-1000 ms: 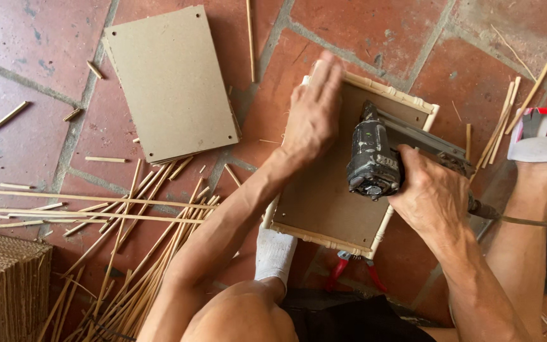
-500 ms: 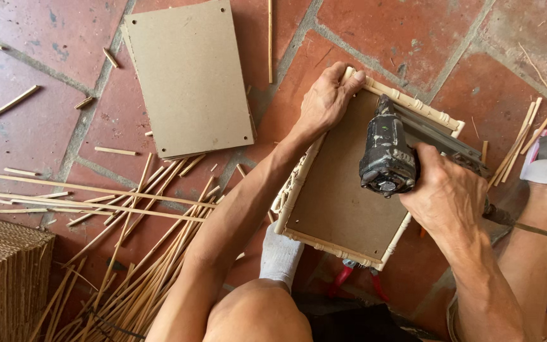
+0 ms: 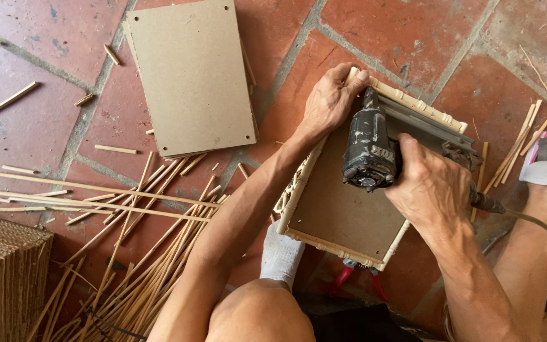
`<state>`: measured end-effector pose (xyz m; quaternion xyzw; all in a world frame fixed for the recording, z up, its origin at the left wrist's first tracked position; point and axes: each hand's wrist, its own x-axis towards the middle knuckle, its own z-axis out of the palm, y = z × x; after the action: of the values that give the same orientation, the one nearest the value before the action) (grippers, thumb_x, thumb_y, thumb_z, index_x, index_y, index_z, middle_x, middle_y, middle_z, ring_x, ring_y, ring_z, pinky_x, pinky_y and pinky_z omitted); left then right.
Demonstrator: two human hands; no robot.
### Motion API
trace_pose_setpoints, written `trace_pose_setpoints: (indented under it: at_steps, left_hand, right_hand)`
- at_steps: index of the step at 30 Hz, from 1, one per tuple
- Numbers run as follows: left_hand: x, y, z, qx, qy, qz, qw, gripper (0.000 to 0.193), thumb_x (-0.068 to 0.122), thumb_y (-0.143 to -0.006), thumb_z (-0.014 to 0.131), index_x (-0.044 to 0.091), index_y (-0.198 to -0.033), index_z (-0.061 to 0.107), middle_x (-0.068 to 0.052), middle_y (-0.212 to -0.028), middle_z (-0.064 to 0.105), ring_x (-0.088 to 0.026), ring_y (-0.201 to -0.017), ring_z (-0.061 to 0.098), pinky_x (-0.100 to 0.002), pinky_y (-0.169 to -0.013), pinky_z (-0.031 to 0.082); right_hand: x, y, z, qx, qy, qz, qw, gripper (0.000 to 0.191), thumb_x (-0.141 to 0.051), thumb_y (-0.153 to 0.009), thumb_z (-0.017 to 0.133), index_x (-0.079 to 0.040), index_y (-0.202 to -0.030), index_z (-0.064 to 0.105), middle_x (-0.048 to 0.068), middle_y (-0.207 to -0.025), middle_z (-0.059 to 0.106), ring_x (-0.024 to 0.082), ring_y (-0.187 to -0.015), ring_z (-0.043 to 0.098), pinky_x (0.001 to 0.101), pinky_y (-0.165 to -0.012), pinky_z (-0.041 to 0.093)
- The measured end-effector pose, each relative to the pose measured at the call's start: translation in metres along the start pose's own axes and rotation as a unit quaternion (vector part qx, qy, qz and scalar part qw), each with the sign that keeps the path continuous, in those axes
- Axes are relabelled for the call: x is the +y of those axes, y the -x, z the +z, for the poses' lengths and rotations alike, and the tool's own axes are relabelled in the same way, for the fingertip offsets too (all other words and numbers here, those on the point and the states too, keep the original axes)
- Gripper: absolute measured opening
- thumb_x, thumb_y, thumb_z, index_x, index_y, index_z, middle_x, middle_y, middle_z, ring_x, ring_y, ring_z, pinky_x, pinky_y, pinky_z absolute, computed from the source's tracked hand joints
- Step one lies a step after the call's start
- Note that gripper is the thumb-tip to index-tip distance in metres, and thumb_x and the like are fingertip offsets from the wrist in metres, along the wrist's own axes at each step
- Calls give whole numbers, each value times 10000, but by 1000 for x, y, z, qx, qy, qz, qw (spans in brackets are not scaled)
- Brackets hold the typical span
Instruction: The person assembles a rectangular bamboo frame onto a flat board. They place bamboo sticks along the edges, secure them with a pneumatic nail gun, and trim excess ends with pliers. The person repeatedly repositions the frame and uses their foot to stabilize it during nailing.
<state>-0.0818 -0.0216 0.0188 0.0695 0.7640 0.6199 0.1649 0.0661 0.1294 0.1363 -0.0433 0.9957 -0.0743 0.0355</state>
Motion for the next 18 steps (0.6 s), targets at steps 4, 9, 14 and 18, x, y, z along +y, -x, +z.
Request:
trace_pose_setpoints:
  at_steps: [4, 9, 14, 18]
  left_hand:
    - [4, 3, -2, -3, 18, -13, 1000, 480, 504, -978, 552, 73, -1104, 724, -109, -907, 762, -241, -869, 748, -401, -767, 561]
    - [5, 6, 0, -14, 5, -53, 998, 460, 470, -976, 572, 62, -1107, 740, -149, -898, 755, -252, -882, 728, -400, -777, 556]
    - [-7, 11, -8, -23, 122, -40, 991, 534, 468, -1015, 513, 37, -1293, 663, -121, -1181, 736, -229, -1125, 678, -362, -964, 527]
    - [-22, 75, -38, 6, 126, -37, 991, 656, 514, -1077, 437, -41, -1402, 566, -184, -1401, 609, -250, -1320, 540, -354, -1121, 411]
  right_hand:
    - [-1, -2, 6, -27, -5, 28, 999, 426, -240, -829, 834, 21, -1099, 633, 150, -757, 726, 249, -546, 668, 398, -508, 541]
    - [-2, 34, -1, 19, 5, 34, 999, 572, -182, -794, 812, 27, -1295, 630, 189, -903, 747, 284, -665, 711, 417, -608, 575]
    - [-5, 162, -37, -68, 87, 193, 975, 856, -318, -664, 889, -95, -1448, 627, 198, -897, 760, 344, -783, 759, 457, -749, 617]
    - [-1, 254, -28, -151, 8, 280, 948, 925, -276, -663, 878, -51, -1494, 538, 270, -1092, 718, 387, -910, 747, 489, -838, 592]
